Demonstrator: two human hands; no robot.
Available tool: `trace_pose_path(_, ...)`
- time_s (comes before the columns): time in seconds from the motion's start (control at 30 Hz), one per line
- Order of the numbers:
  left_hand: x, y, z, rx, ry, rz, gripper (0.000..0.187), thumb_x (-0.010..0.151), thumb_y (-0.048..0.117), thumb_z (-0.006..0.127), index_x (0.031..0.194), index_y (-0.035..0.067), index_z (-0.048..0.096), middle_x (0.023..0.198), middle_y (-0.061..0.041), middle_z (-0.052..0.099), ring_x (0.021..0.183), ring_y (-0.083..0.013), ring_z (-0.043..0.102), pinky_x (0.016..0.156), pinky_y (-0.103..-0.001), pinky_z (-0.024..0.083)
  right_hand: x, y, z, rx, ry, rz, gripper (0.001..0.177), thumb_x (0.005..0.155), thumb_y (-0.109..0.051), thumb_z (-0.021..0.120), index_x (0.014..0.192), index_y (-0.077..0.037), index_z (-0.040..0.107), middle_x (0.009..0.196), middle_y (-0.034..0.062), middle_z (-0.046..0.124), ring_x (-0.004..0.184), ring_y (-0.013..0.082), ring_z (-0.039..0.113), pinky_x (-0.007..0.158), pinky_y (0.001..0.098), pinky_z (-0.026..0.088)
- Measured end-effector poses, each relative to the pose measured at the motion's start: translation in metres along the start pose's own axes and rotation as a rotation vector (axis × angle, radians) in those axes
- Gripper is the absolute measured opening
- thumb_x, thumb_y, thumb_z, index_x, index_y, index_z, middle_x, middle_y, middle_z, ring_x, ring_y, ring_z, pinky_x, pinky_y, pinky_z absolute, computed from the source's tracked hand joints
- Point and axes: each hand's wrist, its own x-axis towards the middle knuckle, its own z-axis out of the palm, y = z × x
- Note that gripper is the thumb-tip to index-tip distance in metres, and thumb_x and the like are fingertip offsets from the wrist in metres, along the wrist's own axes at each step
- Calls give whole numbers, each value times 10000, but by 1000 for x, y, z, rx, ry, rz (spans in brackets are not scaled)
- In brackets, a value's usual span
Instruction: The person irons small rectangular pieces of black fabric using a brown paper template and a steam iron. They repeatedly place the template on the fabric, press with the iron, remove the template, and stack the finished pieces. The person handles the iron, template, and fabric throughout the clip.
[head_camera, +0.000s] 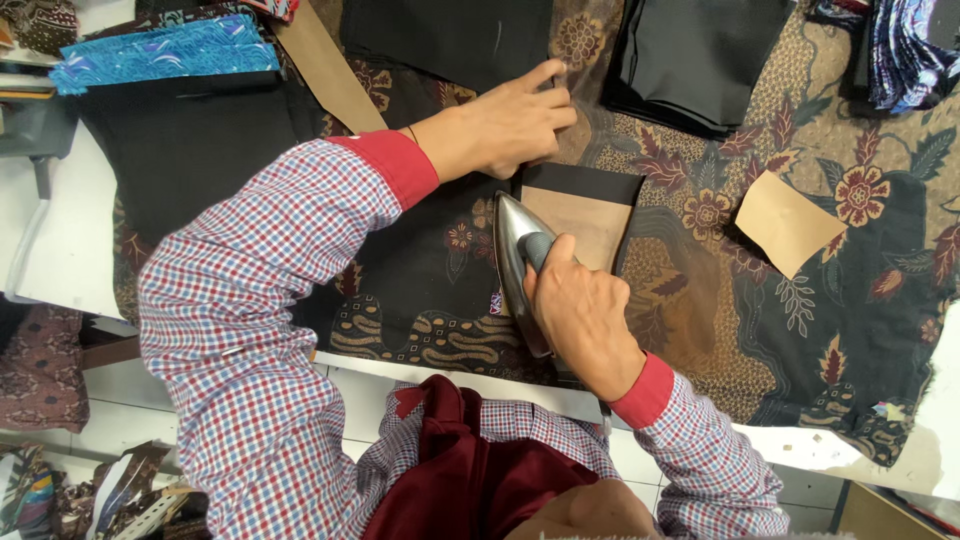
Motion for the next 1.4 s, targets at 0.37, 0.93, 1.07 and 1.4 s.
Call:
trace_pose_path(0.37, -2, 9, -11, 58, 233, -104, 85, 769, 146, 725, 839, 100, 742, 1099, -48, 626, 1208, -252, 548, 1237, -476, 293, 22, 6, 2, -64, 81, -2, 327, 1006, -328, 598, 913, -31, 500, 552, 156, 650, 455, 336, 657, 414, 461, 488)
trace_pose_path(0.93, -71, 210, -35, -262, 264, -720, 165, 879, 214, 726, 1014, 124, 698, 1033, -46, 558, 1063, -225, 540, 985, -425, 339, 54, 31, 8, -36, 99, 25, 397, 998, -365, 636, 950, 10, 516, 619, 185, 674, 538, 378, 687, 487, 489, 519)
trace_pose_path(1.07, -64, 227, -26, -119, 213, -769, 267, 873, 301, 737, 1055, 112, 689, 1057, -53, 570, 1091, -232, 544, 979, -411, 342, 50, 34, -11, -7, 97, -4, 406, 1020, -385, 613, 984, 10, 527, 665, 201, 683, 592, 401, 693, 530, 502, 527)
trace_pose_path(1.4, -48, 240, -6, 131, 146, -848, 424, 851, 448, 741, 1062, 87, 673, 1209, -72, 622, 1188, -225, 554, 1017, -381, 341, -91, 178, -75, 888, 716, 156, 232, 1123, -107, 575, 1320, 11, 609, 1224, 47, 626, 1113, 128, 602, 968, 292, 493)
